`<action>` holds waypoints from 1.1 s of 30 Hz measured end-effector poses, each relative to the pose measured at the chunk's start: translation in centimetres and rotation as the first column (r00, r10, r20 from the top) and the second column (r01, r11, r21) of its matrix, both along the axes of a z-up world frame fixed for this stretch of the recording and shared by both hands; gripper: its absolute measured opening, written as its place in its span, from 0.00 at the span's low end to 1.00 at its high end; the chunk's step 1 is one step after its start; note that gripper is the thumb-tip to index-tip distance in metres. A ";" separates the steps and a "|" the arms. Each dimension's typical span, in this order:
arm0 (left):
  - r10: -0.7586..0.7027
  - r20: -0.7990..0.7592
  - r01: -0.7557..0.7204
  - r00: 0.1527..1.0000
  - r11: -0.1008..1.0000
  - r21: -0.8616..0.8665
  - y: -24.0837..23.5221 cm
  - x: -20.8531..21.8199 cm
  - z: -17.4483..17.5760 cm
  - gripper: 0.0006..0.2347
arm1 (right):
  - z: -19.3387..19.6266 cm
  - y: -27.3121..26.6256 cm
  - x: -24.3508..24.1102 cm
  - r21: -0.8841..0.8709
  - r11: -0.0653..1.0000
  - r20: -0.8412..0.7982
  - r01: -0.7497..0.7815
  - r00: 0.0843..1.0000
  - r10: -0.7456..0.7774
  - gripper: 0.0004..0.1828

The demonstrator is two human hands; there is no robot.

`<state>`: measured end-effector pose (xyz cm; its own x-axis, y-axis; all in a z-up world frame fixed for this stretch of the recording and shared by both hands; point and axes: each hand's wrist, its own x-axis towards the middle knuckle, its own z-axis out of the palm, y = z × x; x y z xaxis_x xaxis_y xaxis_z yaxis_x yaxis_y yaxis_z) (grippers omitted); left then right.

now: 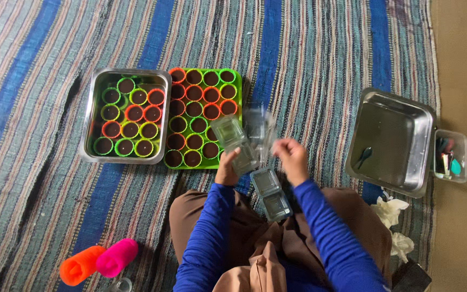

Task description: The person sits on a rug and assembles clear plastic tray components by snapping them together. They wipe the assembled trays with a white cloth and place them on the floor. The person handles multiple trays and wipes them repeatedly.

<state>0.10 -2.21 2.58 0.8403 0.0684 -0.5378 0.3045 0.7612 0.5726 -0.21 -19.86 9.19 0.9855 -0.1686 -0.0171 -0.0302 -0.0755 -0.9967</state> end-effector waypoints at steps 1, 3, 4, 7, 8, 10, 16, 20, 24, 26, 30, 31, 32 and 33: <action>0.009 -0.011 -0.010 1.000 0.999 -0.046 0.1 -0.1 3.6 0.20 | 1.6 -0.2 1.0 0.016 0.996 0.004 0.086 0.996 -0.086 0.05; 0.020 -0.029 -0.023 0.999 0.996 -0.091 0.4 0.1 6.2 0.19 | 5.2 -0.6 3.2 0.031 0.985 0.000 0.169 0.986 -0.169 0.06; 0.001 0.034 0.004 0.999 0.991 -0.137 0.8 0.4 5.4 0.19 | 7.2 -0.7 4.4 0.008 0.977 0.041 0.215 0.976 -0.215 0.06; -0.020 0.140 0.058 0.990 0.959 -0.277 1.8 0.9 1.6 0.22 | 8.6 -2.2 8.9 -0.007 0.957 0.100 0.289 0.953 -0.287 0.06; -0.018 0.195 0.092 0.981 0.923 -0.374 2.2 0.9 0.2 0.25 | 8.3 -2.9 10.6 -0.002 0.948 0.130 0.318 0.940 -0.315 0.07; 0.016 0.178 0.058 0.984 0.915 -0.399 2.4 0.9 0.9 0.26 | 5.6 -3.9 13.0 0.029 0.951 0.126 0.307 0.943 -0.308 0.05; 0.128 0.146 -0.055 0.981 0.904 -0.423 3.3 2.2 -0.3 0.33 | -1.0 -1.5 14.5 -0.068 0.967 0.050 0.246 0.969 -0.242 0.03; 0.189 0.157 -0.106 0.969 0.900 -0.424 3.2 2.3 -0.9 0.35 | -10.3 -0.6 15.9 -0.321 0.923 -0.062 0.214 0.967 -0.245 0.02; 0.231 0.154 -0.142 0.961 0.885 -0.442 2.8 2.2 0.8 0.34 | -15.4 -0.7 16.6 -0.316 0.928 -0.070 0.197 0.971 -0.230 0.03; 0.257 0.150 -0.162 0.955 0.871 -0.464 2.8 2.3 0.5 0.32 | -17.4 -0.9 17.2 -0.474 0.865 -0.130 0.163 0.959 -0.252 0.04; 0.181 0.173 -0.090 0.968 0.897 -0.432 2.7 2.0 0.0 0.32 | -18.8 -1.1 17.7 -0.553 0.829 -0.219 0.081 0.946 -0.239 0.02; 0.166 0.184 -0.072 0.969 0.899 -0.432 2.5 2.0 -0.1 0.31 | -19.1 -1.1 17.8 -0.615 0.788 -0.224 0.039 0.949 -0.222 0.02; 0.152 0.196 -0.054 0.969 0.900 -0.432 2.4 2.0 -0.3 0.30 | -19.5 -1.2 17.9 -0.672 0.740 -0.231 -0.003 0.951 -0.206 0.02; 0.154 0.195 -0.056 0.969 0.901 -0.431 2.3 2.0 -0.4 0.30 | -19.5 -1.2 17.8 -0.671 0.741 -0.232 -0.005 0.951 -0.204 0.02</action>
<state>2.09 0.12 2.19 0.9402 -0.0277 -0.3395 0.1137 0.9650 0.2362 17.64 -21.09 -10.28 0.9330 -0.3365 -0.1274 -0.3358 -0.6873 -0.6441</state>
